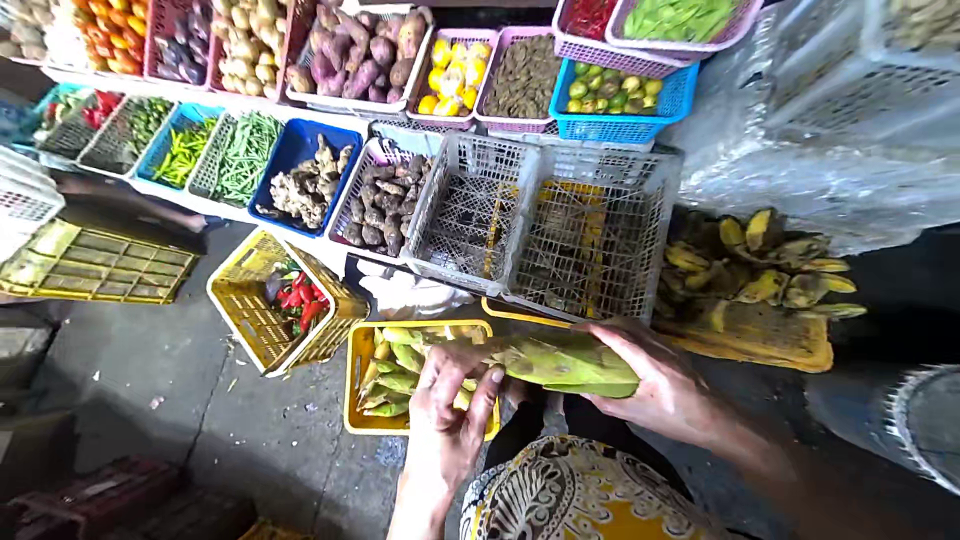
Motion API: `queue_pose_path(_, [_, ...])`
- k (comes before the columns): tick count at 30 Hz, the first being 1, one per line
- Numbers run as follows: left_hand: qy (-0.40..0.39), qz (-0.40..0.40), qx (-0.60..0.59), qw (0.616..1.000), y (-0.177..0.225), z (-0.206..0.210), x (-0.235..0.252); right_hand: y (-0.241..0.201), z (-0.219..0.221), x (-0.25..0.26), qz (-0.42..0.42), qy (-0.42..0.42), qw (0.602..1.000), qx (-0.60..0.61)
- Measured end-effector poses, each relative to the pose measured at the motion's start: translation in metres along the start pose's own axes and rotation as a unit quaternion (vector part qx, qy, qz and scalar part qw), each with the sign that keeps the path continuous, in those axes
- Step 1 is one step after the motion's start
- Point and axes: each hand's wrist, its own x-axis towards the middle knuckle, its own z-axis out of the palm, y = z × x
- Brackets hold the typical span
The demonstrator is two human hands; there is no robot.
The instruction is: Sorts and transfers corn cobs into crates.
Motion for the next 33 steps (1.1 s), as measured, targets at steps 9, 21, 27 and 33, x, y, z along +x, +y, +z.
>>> queue_pose_path(9, [0.076, 0.118, 0.014, 0.990, 0.029, 0.015, 0.005, -0.015, -0.013, -0.011, 0.009, 0.059, 0.997, 0.048])
queue_pose_path(21, [0.061, 0.205, -0.026, 0.976, 0.058, 0.029, 0.015, -0.035, -0.009, -0.005, 0.009, 0.029, 0.947, 0.320])
queue_pose_path(27, [0.050, 0.208, -0.020, 0.977, 0.064, 0.033, 0.017, -0.026, -0.011, 0.001, -0.007, 0.019, 0.943, 0.331])
queue_pose_path(33, [0.018, 0.210, -0.018, 0.977, 0.066, 0.045, 0.021, -0.026, -0.013, 0.009, -0.005, 0.051, 0.952, 0.303])
